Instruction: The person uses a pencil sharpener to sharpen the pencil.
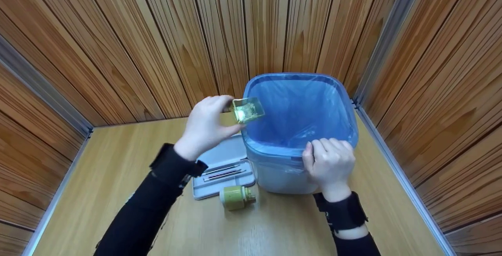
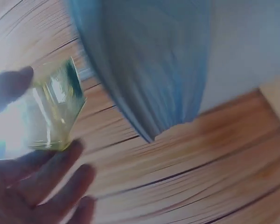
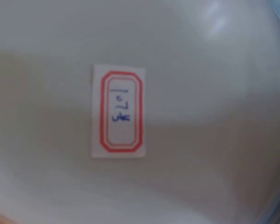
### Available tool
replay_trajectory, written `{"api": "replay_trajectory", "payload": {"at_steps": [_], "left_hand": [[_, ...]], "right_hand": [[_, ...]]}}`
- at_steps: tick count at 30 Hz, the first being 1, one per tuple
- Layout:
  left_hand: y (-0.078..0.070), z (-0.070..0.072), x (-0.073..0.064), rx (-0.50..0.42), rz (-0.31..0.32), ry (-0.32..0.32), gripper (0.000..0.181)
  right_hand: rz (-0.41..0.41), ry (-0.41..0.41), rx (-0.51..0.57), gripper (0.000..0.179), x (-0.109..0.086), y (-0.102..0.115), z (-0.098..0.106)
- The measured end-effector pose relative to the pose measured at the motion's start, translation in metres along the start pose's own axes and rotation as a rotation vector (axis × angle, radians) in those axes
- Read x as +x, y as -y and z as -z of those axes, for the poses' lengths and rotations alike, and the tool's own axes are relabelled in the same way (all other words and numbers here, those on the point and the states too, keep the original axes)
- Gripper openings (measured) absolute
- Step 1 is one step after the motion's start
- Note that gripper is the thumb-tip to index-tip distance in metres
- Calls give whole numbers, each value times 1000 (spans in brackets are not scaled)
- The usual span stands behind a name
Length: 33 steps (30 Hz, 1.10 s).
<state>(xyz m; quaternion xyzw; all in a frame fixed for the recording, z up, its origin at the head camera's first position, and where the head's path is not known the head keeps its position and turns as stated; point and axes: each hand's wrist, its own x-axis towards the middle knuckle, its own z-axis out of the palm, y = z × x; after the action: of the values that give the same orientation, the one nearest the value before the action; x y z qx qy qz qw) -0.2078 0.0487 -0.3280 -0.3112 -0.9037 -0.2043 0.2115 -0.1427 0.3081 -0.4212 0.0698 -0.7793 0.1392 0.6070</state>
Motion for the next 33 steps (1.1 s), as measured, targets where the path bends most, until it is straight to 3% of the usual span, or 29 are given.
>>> {"api": "replay_trajectory", "payload": {"at_steps": [5,9,12,14,16,20,23,26,29,31,33], "left_hand": [[-16,-21,11,592,-392,-291,24],[-14,-29,12,911,-729,-400,37],[-8,-32,11,1022,-887,-460,38],[-5,-33,12,1028,-922,-498,36],[-4,-35,12,1010,-916,-520,33],[-3,-36,13,924,-826,-524,31],[-3,-37,13,734,-631,-423,26],[-3,-35,11,355,-323,-230,35],[-1,-34,8,-120,6,-43,53],[1,-33,5,-372,172,38,56],[2,-33,2,-543,270,89,57]], "right_hand": [[-5,-11,16,44,-1,5,-4],[1,-18,21,46,-1,7,-5],[9,-9,18,46,-1,7,-5],[11,-7,17,45,-1,7,-5],[9,-8,17,43,-1,7,-5],[-4,-5,19,42,-2,7,-4],[-5,-1,16,43,-1,6,-4],[-1,-5,16,43,-1,6,-4],[5,-8,15,43,-1,5,-3],[9,-4,9,43,-1,3,-2],[8,1,6,43,0,2,-1]]}}
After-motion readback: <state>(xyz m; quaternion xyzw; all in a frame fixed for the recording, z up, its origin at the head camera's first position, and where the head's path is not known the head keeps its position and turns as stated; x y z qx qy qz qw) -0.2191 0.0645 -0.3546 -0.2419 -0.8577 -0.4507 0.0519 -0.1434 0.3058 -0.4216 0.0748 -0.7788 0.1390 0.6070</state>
